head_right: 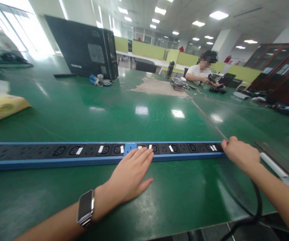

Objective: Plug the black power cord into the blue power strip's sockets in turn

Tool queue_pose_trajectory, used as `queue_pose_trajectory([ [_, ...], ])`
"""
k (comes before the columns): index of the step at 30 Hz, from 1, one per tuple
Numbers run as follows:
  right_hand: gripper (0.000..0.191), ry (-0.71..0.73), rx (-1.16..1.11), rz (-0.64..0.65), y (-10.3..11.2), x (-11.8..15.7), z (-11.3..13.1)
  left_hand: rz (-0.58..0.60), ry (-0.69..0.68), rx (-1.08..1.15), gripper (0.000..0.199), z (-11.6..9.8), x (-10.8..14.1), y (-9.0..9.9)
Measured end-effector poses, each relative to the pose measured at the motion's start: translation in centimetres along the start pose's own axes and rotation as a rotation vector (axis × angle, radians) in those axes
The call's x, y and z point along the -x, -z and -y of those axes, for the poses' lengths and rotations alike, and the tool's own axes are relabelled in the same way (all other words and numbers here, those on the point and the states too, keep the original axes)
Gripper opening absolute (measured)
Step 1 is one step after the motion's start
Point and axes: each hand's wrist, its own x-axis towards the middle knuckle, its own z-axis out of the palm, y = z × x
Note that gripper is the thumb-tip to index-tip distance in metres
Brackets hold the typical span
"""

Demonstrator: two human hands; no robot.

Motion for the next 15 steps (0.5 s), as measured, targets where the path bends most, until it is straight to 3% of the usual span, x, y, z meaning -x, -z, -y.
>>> queue_pose_trajectory([
  [5,0.070,-0.019,0.002,0.013,0.15,-0.03,0.08,-0.006,0.002,0.006,0.070,0.05,0.33,0.64],
  [15,0.072,-0.048,-0.002,-0.018,-0.43,0.80,0.11,-0.072,0.042,0.134,0.049,0.88,-0.09,0.12],
])
